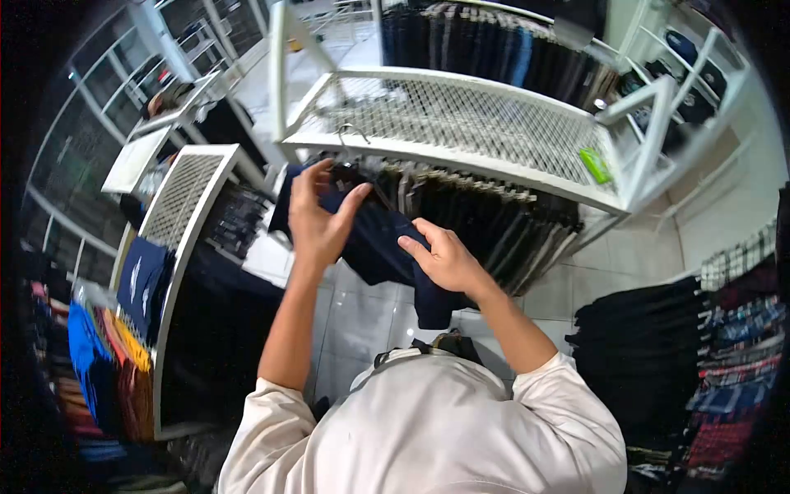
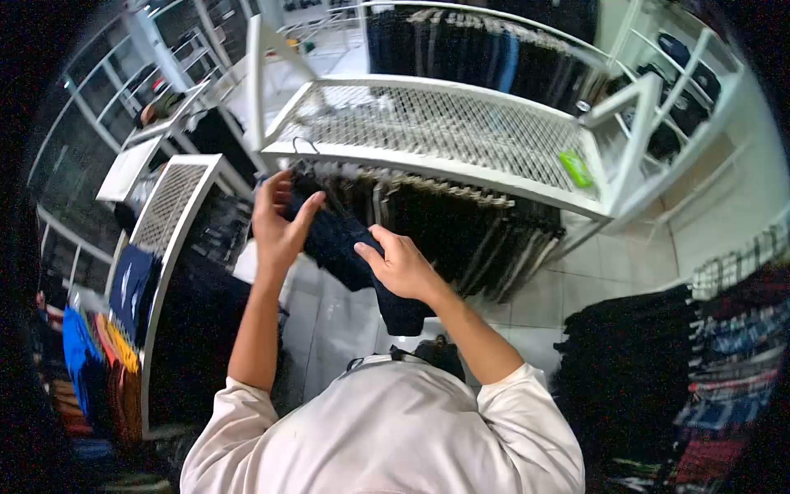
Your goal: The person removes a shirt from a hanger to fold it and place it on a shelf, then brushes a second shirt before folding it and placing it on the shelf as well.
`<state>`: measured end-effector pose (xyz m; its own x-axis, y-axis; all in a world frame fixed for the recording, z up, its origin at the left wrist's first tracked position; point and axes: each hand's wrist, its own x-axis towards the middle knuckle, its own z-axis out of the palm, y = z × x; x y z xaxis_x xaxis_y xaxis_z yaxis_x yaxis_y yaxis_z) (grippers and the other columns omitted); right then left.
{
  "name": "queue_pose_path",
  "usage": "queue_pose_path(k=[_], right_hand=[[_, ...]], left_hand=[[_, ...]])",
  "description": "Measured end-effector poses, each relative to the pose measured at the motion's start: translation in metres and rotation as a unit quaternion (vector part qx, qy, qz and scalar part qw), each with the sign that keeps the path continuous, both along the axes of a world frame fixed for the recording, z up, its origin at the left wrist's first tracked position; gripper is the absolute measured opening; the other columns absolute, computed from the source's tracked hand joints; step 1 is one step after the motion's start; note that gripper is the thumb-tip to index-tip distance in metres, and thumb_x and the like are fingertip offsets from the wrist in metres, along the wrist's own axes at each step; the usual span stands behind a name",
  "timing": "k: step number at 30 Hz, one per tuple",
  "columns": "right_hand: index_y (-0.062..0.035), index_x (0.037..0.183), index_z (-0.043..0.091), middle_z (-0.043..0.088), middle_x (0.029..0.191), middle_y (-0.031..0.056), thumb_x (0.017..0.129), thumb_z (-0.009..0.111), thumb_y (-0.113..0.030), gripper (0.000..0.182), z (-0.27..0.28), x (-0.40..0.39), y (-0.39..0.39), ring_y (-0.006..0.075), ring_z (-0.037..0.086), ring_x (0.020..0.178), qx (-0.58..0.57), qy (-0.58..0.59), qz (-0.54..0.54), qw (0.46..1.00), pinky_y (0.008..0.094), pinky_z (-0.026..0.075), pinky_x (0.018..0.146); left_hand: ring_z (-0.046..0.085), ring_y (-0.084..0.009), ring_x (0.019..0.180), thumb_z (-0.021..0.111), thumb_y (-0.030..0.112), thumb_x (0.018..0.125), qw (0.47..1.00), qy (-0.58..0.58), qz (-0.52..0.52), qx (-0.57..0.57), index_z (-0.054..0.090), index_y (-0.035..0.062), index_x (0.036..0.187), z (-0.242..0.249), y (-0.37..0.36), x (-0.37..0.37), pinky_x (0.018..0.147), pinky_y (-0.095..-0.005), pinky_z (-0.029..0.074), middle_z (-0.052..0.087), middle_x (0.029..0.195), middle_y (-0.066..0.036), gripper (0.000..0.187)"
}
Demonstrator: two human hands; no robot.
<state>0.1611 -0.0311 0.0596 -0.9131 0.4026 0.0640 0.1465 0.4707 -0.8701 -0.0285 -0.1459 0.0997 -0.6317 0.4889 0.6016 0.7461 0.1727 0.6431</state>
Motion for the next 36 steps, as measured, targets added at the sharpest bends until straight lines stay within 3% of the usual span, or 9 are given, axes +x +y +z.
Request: queue_pose_path(k=[3, 4, 6, 11, 14, 20, 26, 32, 36], right_hand=[[0.0132, 0.128, 0.052, 0.065, 0.098, 0.0361, 0.101, 0.061, -0.026, 0.048, -0.022, -0.041, -0.058, 0.0495, 0.065, 0.097, -0.029, 0.096, -0.088, 0.991, 0.0502, 0.051, 0.080], [0.0035, 0.115, 0.057, 0.070, 0.096, 0.0253, 0.101, 0.062, -0.022, 0.030, -0.030, -0.055, -0.081, 0.0383, 0.072, 0.092, 0.033, 0.134, -0.144, 0.980, 0.0443, 0.052, 0.074], [0.0082, 0.121, 0.055, 0.066, 0.096, 0.0333, 0.101, 0.060, -0.024, 0.039, -0.032, -0.076, -0.109, 0.0521, 0.063, 0.095, -0.033, 0.132, -0.110, 0.984, 0.0524, 0.049, 0.078], [0.0010, 0.121, 0.060, 0.067, 0.092, 0.0185, 0.095, 0.070, -0.022, 0.036, -0.025, -0.103, -0.125, 0.0265, 0.068, 0.079, -0.035, 0.179, 0.012, 0.983, 0.0399, 0.053, 0.072], [-0.0048, 0.123, 0.062, 0.060, 0.107, 0.0142, 0.094, 0.070, -0.020, 0.034, -0.016, -0.104, -0.099, 0.0274, 0.066, 0.086, 0.063, 0.186, -0.085, 0.977, 0.0372, 0.055, 0.075], [-0.0112, 0.129, 0.062, 0.060, 0.117, 0.0131, 0.093, 0.071, -0.016, 0.038, 0.004, -0.098, -0.035, 0.0343, 0.059, 0.110, 0.416, 0.275, -0.176, 0.849, 0.0429, 0.048, 0.093], [-0.0117, 0.125, 0.064, 0.067, 0.101, 0.0107, 0.093, 0.070, -0.019, 0.033, 0.015, -0.058, 0.000, 0.0330, 0.064, 0.096, 0.409, 0.234, -0.105, 0.876, 0.0444, 0.050, 0.084], [-0.0084, 0.105, 0.067, 0.067, 0.088, 0.0110, 0.092, 0.072, -0.021, 0.019, 0.022, -0.011, 0.021, 0.0341, 0.066, 0.079, 0.470, 0.245, -0.194, 0.826, 0.0442, 0.052, 0.068], [-0.0067, 0.100, 0.067, 0.068, 0.088, 0.0109, 0.091, 0.072, -0.018, 0.015, 0.032, 0.026, 0.027, 0.0338, 0.067, 0.079, 0.487, 0.214, -0.267, 0.803, 0.0413, 0.052, 0.067]], left_hand=[[0.063, -0.0140, 0.067, 0.089, 0.040, 0.075, 0.986, -0.164, -0.022, -0.008, 0.060, -0.0014, 0.130, -0.014, -0.031, 0.008, 0.063, -0.0291, 0.052, 0.066, 0.087, -0.009, 0.074], [0.063, -0.0132, 0.063, 0.088, 0.038, 0.076, 0.983, -0.182, -0.012, -0.016, 0.060, -0.0013, 0.130, -0.014, -0.040, 0.007, 0.061, -0.0288, 0.052, 0.066, 0.083, -0.008, 0.072], [0.060, -0.0067, 0.066, 0.082, 0.028, 0.084, 0.988, -0.152, -0.014, -0.017, 0.059, -0.0047, 0.131, -0.021, -0.057, -0.012, 0.056, -0.0246, 0.048, 0.067, 0.083, -0.006, 0.062], [0.070, -0.0333, 0.079, 0.066, 0.015, 0.084, 0.998, -0.010, 0.053, -0.045, 0.069, 0.0003, 0.119, -0.007, -0.105, -0.042, 0.071, -0.0406, 0.055, 0.070, 0.095, -0.017, 0.038], [0.066, -0.0357, 0.094, 0.065, 0.009, 0.090, 0.993, 0.038, 0.066, -0.090, 0.070, 0.0035, 0.117, 0.000, -0.129, -0.053, 0.081, -0.0411, 0.053, 0.071, 0.101, -0.016, 0.028], [0.064, -0.0311, 0.100, 0.067, 0.008, 0.094, 0.990, 0.118, -0.035, -0.063, 0.069, 0.0024, 0.120, 0.034, -0.137, -0.054, 0.088, -0.0393, 0.050, 0.069, 0.107, -0.016, 0.027], [0.062, -0.0317, 0.103, 0.070, 0.011, 0.091, 0.984, 0.130, -0.117, -0.034, 0.071, 0.0046, 0.118, 0.053, -0.117, -0.054, 0.095, -0.0414, 0.045, 0.071, 0.104, -0.013, 0.027], [0.064, -0.0338, 0.095, 0.071, 0.010, 0.092, 0.970, 0.012, -0.241, -0.015, 0.069, 0.0020, 0.121, 0.049, -0.074, -0.049, 0.076, -0.0375, 0.051, 0.067, 0.106, -0.019, 0.030], [0.067, -0.0333, 0.095, 0.073, 0.022, 0.092, 0.972, 0.113, -0.200, -0.044, 0.071, 0.0032, 0.115, 0.047, -0.055, -0.050, 0.078, -0.0386, 0.053, 0.071, 0.099, -0.016, 0.029]])
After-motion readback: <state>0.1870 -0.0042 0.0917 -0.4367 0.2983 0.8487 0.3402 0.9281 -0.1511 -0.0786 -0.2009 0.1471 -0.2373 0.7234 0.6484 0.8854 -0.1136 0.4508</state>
